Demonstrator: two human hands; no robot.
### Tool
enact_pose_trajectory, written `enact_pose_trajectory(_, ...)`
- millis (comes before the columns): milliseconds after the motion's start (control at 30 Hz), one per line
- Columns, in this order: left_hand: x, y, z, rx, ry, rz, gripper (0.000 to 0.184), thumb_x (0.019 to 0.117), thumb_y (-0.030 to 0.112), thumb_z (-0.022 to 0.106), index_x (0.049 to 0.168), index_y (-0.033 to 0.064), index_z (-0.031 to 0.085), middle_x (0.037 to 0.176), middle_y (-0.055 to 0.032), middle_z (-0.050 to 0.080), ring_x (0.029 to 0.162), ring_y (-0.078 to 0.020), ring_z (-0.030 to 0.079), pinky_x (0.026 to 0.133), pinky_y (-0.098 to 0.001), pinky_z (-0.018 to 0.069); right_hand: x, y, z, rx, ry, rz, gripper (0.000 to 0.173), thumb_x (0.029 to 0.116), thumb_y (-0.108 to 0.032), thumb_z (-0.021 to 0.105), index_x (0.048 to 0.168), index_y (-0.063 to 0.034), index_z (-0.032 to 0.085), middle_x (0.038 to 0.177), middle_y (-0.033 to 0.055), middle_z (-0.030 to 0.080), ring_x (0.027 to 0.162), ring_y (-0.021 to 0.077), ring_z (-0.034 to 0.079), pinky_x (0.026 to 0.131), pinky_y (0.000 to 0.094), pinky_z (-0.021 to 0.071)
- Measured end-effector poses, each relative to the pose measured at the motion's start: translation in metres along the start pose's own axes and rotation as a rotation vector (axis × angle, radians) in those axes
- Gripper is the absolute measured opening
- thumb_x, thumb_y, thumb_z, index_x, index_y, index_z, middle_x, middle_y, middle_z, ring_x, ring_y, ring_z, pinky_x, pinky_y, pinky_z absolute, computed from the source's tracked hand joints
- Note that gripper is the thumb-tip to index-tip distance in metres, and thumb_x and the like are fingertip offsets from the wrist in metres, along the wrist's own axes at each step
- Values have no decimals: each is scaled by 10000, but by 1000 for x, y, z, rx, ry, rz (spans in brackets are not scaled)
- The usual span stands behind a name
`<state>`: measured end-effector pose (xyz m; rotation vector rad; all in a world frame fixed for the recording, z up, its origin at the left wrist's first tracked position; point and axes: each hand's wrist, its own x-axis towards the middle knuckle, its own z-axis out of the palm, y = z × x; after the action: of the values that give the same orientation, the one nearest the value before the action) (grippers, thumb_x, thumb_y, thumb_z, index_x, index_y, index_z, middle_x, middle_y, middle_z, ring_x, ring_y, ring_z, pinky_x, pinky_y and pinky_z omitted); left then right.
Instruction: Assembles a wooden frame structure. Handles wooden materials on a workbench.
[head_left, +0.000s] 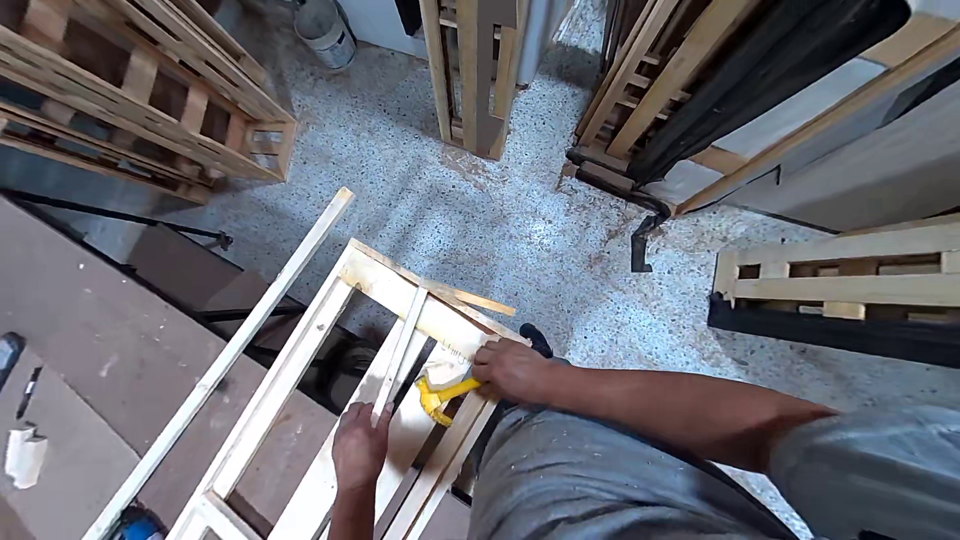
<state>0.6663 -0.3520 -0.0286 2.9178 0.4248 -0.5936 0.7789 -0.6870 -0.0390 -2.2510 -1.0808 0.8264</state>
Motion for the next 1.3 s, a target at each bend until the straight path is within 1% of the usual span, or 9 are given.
enact_pose_trajectory(133, 4, -2, 20, -43, 30, 40, 559, 996, 559, 560, 1151, 54, 740, 1092, -163, 737, 1048, -340, 715, 909, -550, 582, 23, 34, -47, 36, 333, 358, 629, 966, -635, 554, 1415, -195, 596, 1393, 99, 607, 1294, 292, 575, 1069, 521, 489)
enact_pose_trajectory(200, -1, -3, 31, -30, 115, 76, 558, 982, 556, 581, 1131, 40, 732, 998, -176, 748, 944, -352, 742, 816, -561, 603, 38, 62, -63, 84, 179, 492, 902, 878, -791, 548, 1519, -160, 474, 1405, 168, 576, 1250, 354, 596, 1015, 578, 510)
enact_pose_trajectory(300, 5, -2, 37, 53, 190, 76, 635, 981, 635, 495, 1033, 58, 755, 853, -157, 748, 804, -338, 758, 678, -542, 610, 56, 99, -59, 42, -134, 418, 840, 962, -796, 327, 1268, -84, 652, 1162, 178, 694, 1110, 351, 679, 926, 602, 544)
enact_pose_trajectory(400, 9, -5, 31, 81, 164, 88, 709, 985, 679, 435, 987, 49, 761, 802, -161, 746, 764, -346, 760, 648, -558, 604, 60, 109, -68, -20, -234, 289, 813, 986, -773, 244, 1060, -89, 678, 920, 124, 704, 935, 308, 704, 843, 559, 556)
enact_pose_trajectory(533, 8, -4, 35, 78, 239, 115, 664, 987, 645, 457, 922, 55, 754, 734, -148, 727, 685, -334, 749, 579, -548, 588, 55, 100, -55, 321, -190, 450, 770, 1020, -714, 307, 1227, -36, 609, 984, 163, 714, 927, 316, 721, 858, 564, 578)
enact_pose_trajectory(700, 10, -7, 32, 48, 213, 127, 687, 1000, 640, 447, 941, 27, 752, 686, -162, 709, 641, -354, 737, 560, -561, 582, 53, 104, -51, 234, -62, 368, 757, 1011, -734, 264, 1049, -67, 621, 752, 116, 633, 740, 291, 680, 684, 528, 567)
enact_pose_trajectory(1100, 8, -5, 36, 70, 257, 153, 650, 1005, 614, 451, 862, 43, 726, 626, -124, 674, 588, -304, 719, 513, -507, 568, 60, 132, -70, 169, -118, 197, 675, 1028, -693, 322, 959, -89, 614, 678, 70, 576, 653, 239, 629, 622, 472, 532)
enact_pose_trajectory(1200, 9, -6, 36, 70, 254, 143, 649, 1006, 611, 451, 865, 41, 728, 631, -129, 675, 590, -309, 720, 515, -507, 569, 60, 128, -68, 146, -103, 238, 690, 1021, -709, 306, 976, -97, 620, 683, 72, 587, 668, 251, 643, 624, 484, 538)
enact_pose_trajectory(1300, 9, -4, 32, 65, 198, 102, 700, 1002, 651, 420, 911, 36, 740, 664, -151, 697, 627, -344, 733, 547, -543, 576, 49, 89, -64, 179, -101, 462, 766, 1020, -723, 249, 1107, -75, 649, 830, 142, 672, 829, 328, 700, 748, 570, 571)
